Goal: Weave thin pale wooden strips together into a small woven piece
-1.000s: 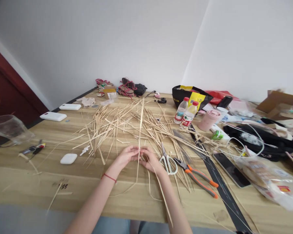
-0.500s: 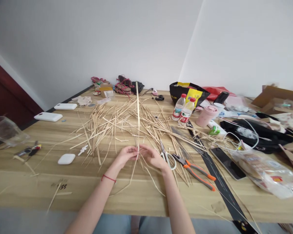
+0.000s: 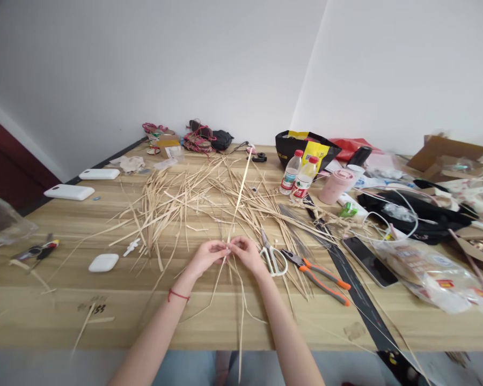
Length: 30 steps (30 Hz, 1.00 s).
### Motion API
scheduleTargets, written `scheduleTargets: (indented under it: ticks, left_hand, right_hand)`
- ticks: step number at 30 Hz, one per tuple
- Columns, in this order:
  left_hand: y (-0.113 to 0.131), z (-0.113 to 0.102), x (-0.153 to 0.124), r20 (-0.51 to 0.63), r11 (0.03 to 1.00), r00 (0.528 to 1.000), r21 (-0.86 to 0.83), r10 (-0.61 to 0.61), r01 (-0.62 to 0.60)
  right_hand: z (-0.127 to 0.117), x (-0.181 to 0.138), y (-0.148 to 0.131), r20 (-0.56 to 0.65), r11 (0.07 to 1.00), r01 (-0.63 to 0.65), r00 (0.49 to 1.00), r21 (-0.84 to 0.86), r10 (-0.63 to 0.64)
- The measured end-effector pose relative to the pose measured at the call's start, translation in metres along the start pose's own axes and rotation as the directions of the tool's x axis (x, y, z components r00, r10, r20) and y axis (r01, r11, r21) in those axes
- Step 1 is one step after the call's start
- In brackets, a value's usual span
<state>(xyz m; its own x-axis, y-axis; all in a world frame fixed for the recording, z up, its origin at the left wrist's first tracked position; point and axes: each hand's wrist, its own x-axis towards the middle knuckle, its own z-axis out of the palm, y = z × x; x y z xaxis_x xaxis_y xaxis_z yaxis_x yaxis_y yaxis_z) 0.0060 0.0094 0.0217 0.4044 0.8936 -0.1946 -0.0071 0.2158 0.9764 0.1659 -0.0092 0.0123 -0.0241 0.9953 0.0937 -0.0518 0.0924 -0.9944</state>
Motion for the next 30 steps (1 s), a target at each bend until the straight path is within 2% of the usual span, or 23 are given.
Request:
scheduleTargets:
  ticks: [7, 10, 15, 18, 22, 30]
  left_hand:
    - [0.003, -0.005, -0.001, 0.095, 0.999, 0.995, 0.033, 0.012, -0.015]
    - [-0.001, -0.005, 0.001, 0.073, 0.998, 0.996, 0.038, 0.048, -0.051]
    - [-0.009, -0.003, 0.007, -0.044, 0.999, 0.998, -0.006, 0.046, -0.046]
    - [-0.01, -0.001, 0.008, -0.075, 0.998, 0.996, -0.021, 0.049, -0.051]
    - [-0.01, -0.002, 0.009, -0.075, 0.998, 0.996, -0.036, 0.048, -0.051]
    - [-0.011, -0.004, 0.009, -0.036, 0.997, 0.996, -0.011, 0.076, -0.077]
  right_hand:
    - [-0.002, -0.001, -0.004, 0.04, 0.997, -0.045, 0.998, 0.058, 0.043]
    - [-0.001, 0.0, -0.001, 0.016, 1.0, -0.021, 1.0, 0.023, 0.02]
    - [0.0, 0.003, 0.006, -0.018, 0.999, 0.009, 1.0, -0.053, -0.01]
    - [0.0, 0.004, 0.006, -0.013, 0.999, 0.008, 1.0, -0.051, -0.008]
    - [0.0, 0.003, 0.002, 0.0, 0.999, 0.008, 1.0, -0.042, -0.008]
    - [0.001, 0.002, 0.004, 0.039, 0.99, 0.088, 0.996, -0.111, -0.085]
